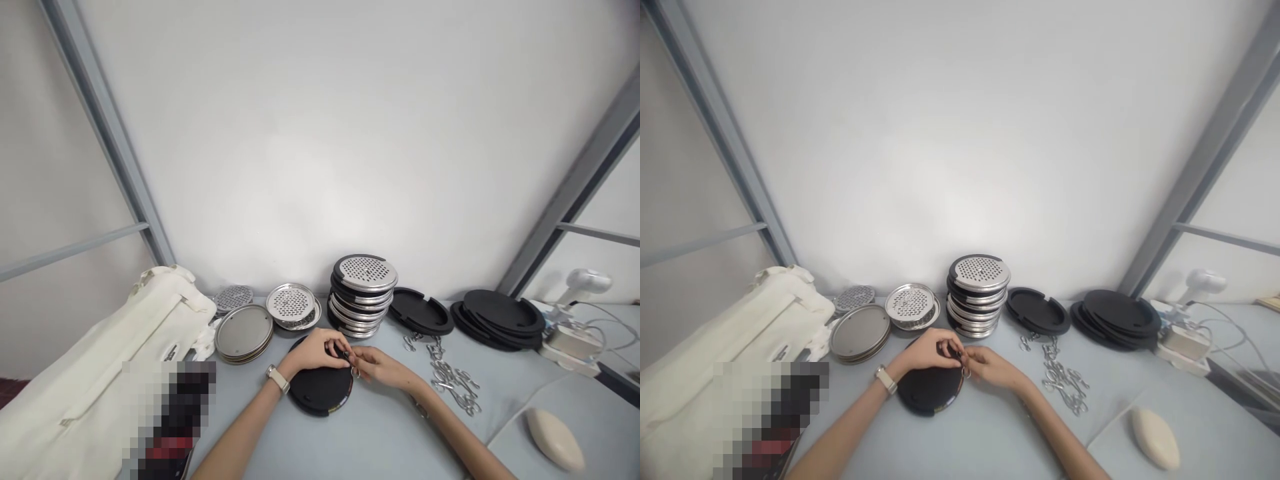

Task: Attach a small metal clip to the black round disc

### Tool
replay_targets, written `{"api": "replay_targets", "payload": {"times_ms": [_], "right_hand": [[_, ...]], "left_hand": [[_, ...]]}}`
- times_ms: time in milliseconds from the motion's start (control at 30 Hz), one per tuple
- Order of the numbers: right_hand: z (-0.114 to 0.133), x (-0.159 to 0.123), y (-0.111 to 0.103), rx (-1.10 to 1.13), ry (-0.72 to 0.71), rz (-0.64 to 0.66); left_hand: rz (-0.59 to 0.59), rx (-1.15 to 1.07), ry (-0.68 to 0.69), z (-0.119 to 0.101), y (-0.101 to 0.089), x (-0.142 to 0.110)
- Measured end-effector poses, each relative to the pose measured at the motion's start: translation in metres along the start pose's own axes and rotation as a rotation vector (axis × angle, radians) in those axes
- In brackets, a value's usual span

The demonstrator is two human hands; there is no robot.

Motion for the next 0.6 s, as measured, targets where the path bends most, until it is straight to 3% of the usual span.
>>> {"api": "replay_targets", "payload": {"times_ms": [600], "right_hand": [[0.002, -0.0018, -0.0023, -0.044, 0.023, -0.019]], "left_hand": [[-0.08, 0.271, -0.007, 0.0025, -0.002, -0.0004]]}}
Point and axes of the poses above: each hand's wrist, its own x-axis towards the middle knuckle, its own y-axis out of the palm, z = x × y, the point moved 3 cm from there along x, towards the middle knuckle, and after that the axes turned 12 degrees about z, right-handed, at the moved point
